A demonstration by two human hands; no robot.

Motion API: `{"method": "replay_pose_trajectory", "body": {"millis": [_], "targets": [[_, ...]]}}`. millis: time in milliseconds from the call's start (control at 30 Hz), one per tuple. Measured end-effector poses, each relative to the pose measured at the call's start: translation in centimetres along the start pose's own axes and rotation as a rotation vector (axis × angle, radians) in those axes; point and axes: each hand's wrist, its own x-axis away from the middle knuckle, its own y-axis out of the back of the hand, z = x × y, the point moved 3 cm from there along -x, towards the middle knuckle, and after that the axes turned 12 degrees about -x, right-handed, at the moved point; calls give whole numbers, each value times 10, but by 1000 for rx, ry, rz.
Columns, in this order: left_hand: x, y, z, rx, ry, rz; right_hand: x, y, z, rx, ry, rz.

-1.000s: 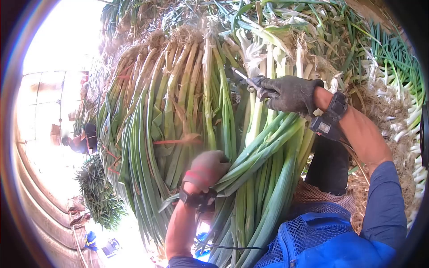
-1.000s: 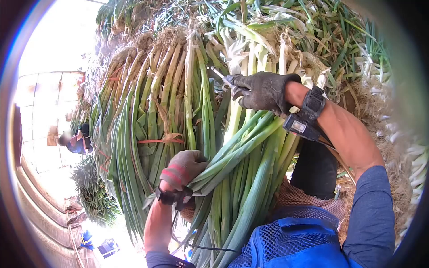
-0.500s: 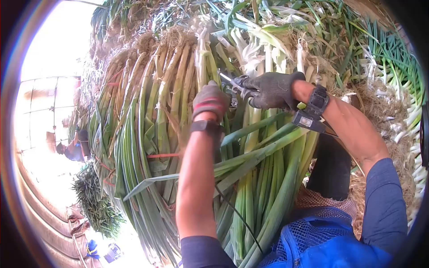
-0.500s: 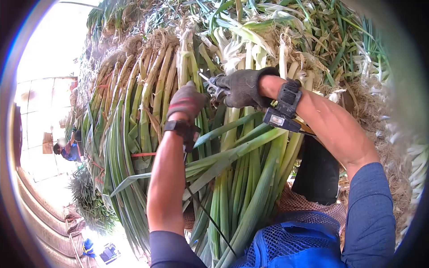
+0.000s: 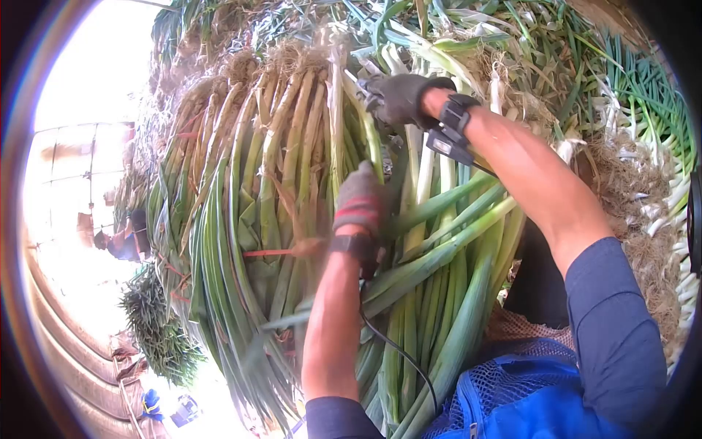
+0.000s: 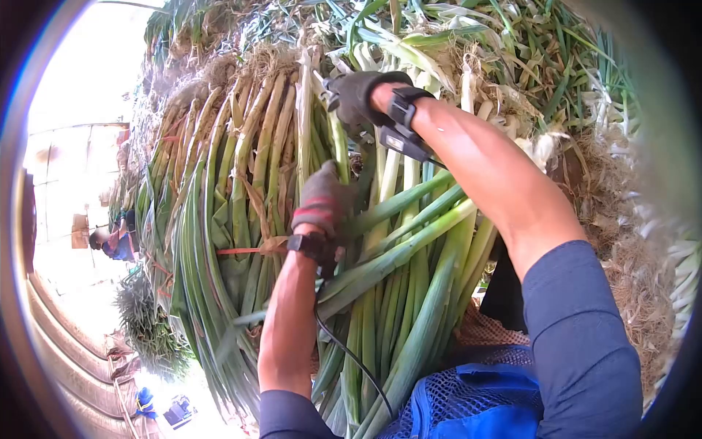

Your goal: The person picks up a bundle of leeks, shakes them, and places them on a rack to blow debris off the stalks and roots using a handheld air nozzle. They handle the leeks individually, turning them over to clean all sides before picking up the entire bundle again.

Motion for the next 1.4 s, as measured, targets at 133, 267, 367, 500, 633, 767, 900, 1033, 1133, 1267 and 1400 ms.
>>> {"method": "replay_pose_trajectory", "body": {"millis": [133, 267, 367, 500, 633, 767, 900, 1033, 1133, 1267, 1400], "targets": [[23, -16, 4, -98, -43, 7, 36, -24, -18, 20, -38, 9], [31, -15, 1, -108, -49, -2, 87, -35, -28, -33, 69, 105], [46, -14, -1, -98, -71, -40, 159, -13, 10, -105, -72, 317], [62, -12, -4, -104, -25, -1, 194, -26, -6, -83, 162, 294], [69, -14, -5, -121, -31, 1, 182, -15, -9, 59, 14, 212], [77, -13, -9, -114, -33, -32, 167, -12, 4, -27, 75, 260], [77, -13, -9, -101, -42, -52, 125, -14, 1, 210, -15, 221], [73, -16, -7, -135, 19, -47, 80, -20, -19, 102, 57, -32], [76, -8, -8, -123, 103, -68, 108, -20, -16, 5, 50, 154], [74, -6, -4, -71, 129, -65, 187, -13, 2, -153, 103, 389], [71, -11, 0, -63, 108, -79, 190, -16, 7, -10, 102, 364]]}}
